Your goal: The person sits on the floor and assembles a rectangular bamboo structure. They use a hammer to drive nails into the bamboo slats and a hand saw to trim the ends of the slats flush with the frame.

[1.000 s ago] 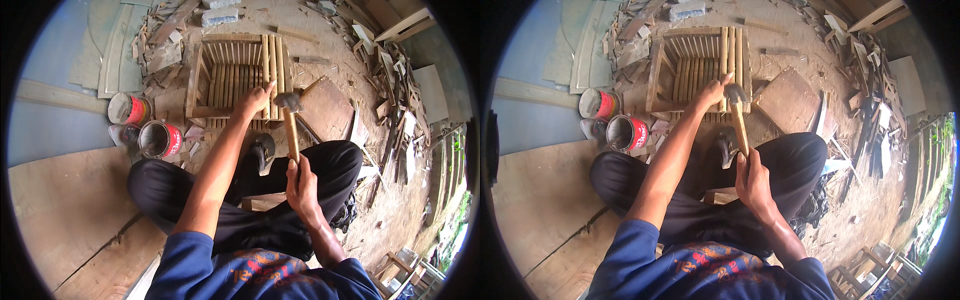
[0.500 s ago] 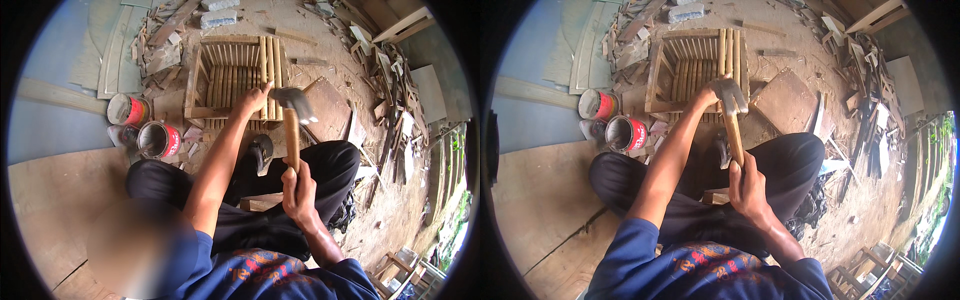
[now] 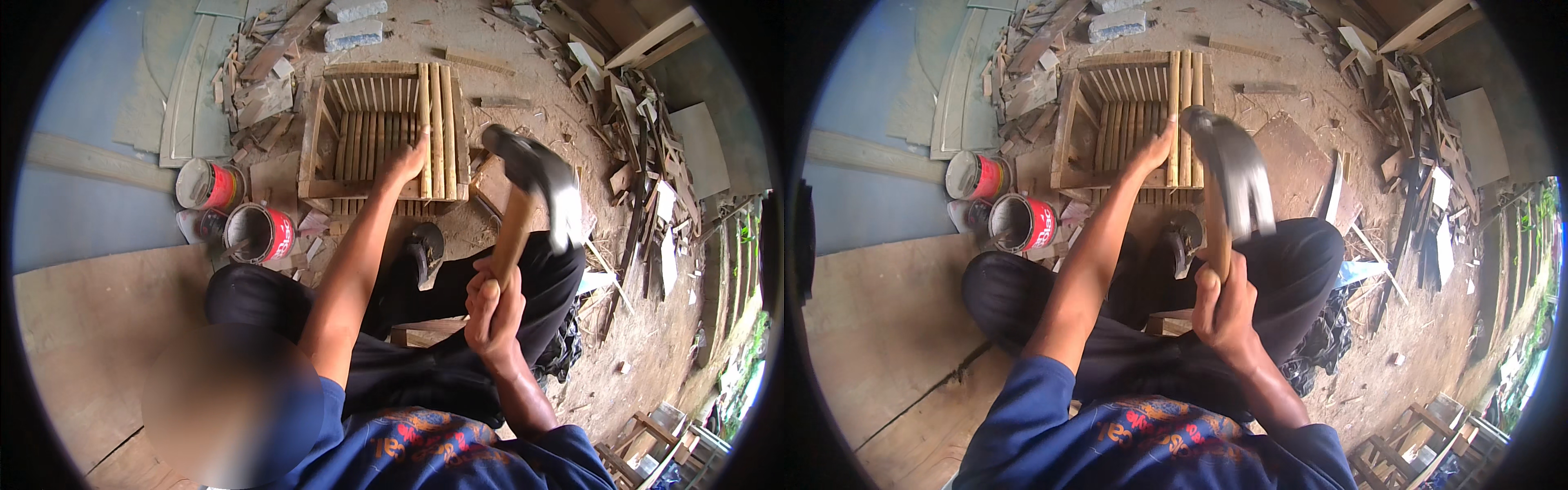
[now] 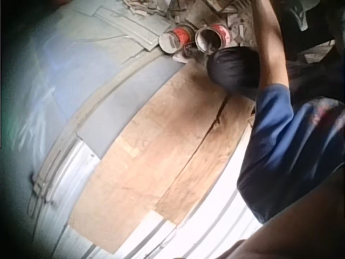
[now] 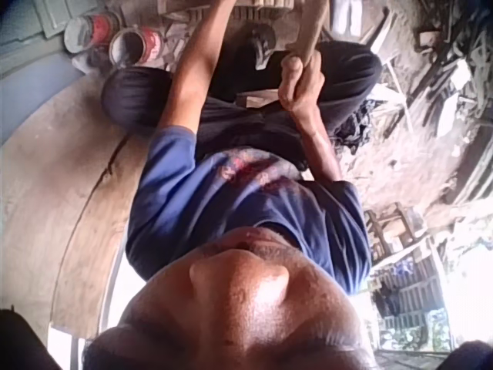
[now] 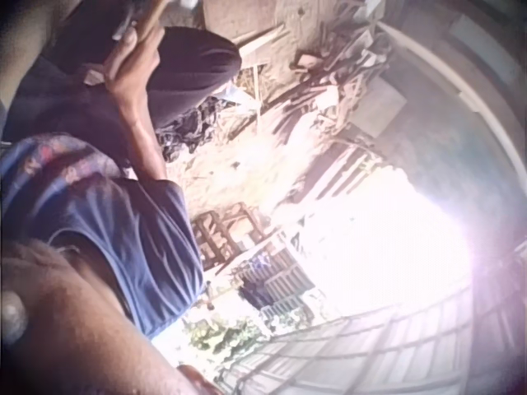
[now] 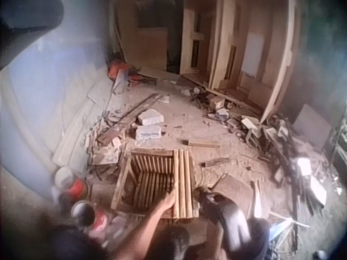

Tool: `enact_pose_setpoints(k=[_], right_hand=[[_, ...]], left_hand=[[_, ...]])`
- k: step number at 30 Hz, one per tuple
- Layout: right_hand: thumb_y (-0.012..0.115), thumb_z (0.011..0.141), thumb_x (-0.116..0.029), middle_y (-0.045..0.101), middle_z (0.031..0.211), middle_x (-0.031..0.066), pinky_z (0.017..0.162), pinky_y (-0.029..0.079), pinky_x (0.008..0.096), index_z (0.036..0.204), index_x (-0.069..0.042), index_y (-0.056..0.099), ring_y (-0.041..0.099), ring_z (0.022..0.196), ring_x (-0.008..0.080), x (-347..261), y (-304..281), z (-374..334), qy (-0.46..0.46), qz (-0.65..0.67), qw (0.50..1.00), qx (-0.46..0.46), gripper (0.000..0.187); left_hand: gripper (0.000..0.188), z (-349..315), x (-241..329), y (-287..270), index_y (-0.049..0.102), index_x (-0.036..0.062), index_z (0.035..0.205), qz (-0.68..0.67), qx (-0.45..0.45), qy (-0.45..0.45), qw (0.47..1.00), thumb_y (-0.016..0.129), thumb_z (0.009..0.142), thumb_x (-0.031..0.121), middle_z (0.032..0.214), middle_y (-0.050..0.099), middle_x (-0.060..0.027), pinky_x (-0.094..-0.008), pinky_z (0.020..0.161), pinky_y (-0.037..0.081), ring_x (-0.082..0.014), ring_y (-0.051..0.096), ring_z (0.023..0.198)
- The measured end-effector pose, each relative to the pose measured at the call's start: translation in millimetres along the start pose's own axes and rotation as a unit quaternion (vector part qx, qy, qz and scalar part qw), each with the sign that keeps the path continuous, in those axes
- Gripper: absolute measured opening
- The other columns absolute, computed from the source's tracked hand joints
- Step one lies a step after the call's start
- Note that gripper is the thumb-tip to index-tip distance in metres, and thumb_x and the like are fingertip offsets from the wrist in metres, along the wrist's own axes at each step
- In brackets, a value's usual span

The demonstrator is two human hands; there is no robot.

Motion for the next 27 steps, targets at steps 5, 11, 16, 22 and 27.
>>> enact_pose_setpoints(k=[5, 11, 16, 22, 27], right_hand=[[0.051, 0.101, -0.015, 0.048, 0.055, 0.0187, 0.044, 0.037, 0.0392, 0.102, 0.002, 0.048, 0.053, 0.045, 0.0356, 89.2, 18.9, -26.2, 0.125, -0.141, 0.974, -0.127, 0.018], [0.046, 0.103, -0.017, 0.05, 0.056, 0.0122, 0.044, 0.038, 0.0363, 0.098, 0.0, 0.049, 0.051, 0.046, 0.0217, 38.0, 12.6, -12.4, 0.09, -0.069, 0.992, -0.06, 0.018], [0.051, 0.1, -0.012, 0.055, 0.06, 0.0258, 0.046, 0.043, 0.0458, 0.096, 0.002, 0.044, 0.06, 0.06, 0.047, 65.5, 22.4, -25.7, 0.093, -0.096, 0.989, -0.07, 0.016], [0.054, 0.1, -0.017, 0.053, 0.059, 0.0256, 0.044, 0.04, 0.0464, 0.093, 0.0, 0.044, 0.06, 0.059, 0.0465, 58.9, 21.0, -13.4, 0.098, -0.057, 0.992, -0.046, 0.02], [0.057, 0.099, -0.022, 0.055, 0.063, 0.028, 0.047, 0.042, 0.0468, 0.092, 0.0, 0.047, 0.06, 0.06, 0.0468, 84.3, -4.0, 42.9, 0.077, -0.143, 0.983, 0.089, 0.025]], left_hand=[[0.096, -22.0, 15.4, -13.5, 0.062, 0.0006, 0.065, -0.083, 0.057, -0.028, 0.995, 0.009, 0.092, 0.077, 0.059, 0.056, -0.0102, -0.041, 0.049, 0.042, -0.0218, 0.054, 0.053], [0.096, -30.9, 25.5, -23.8, 0.071, -0.003, 0.095, -0.091, 0.107, 0.01, 0.99, 0.01, 0.096, 0.07, 0.093, 0.068, -0.0279, -0.0486, 0.085, 0.051, -0.0419, 0.067, 0.09], [0.088, -29.6, 12.5, -20.7, 0.067, -0.0005, 0.083, -0.238, 0.081, 0.075, 0.965, 0.013, 0.098, 0.067, 0.068, 0.065, -0.015, -0.043, 0.066, 0.052, -0.0286, 0.066, 0.069], [0.066, -46.4, 13.3, -22.5, 0.061, 0.0015, 0.076, -0.317, 0.121, 0.139, 0.93, 0.032, 0.103, 0.054, 0.057, 0.058, -0.0058, -0.0313, 0.05, 0.046, -0.015, 0.058, 0.052], [0.055, -47.8, 16.8, -22.5, 0.066, 0.0029, 0.081, -0.053, 0.128, 0.204, 0.969, 0.051, 0.097, 0.054, 0.065, 0.063, -0.0086, -0.0356, 0.055, 0.048, -0.0192, 0.064, 0.06]])
Point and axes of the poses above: each hand's wrist, its own z-axis towards the middle knuckle, its own y-axis out of the palm, x = y × z, the point moved 2 cm from there along z, towards the middle knuckle
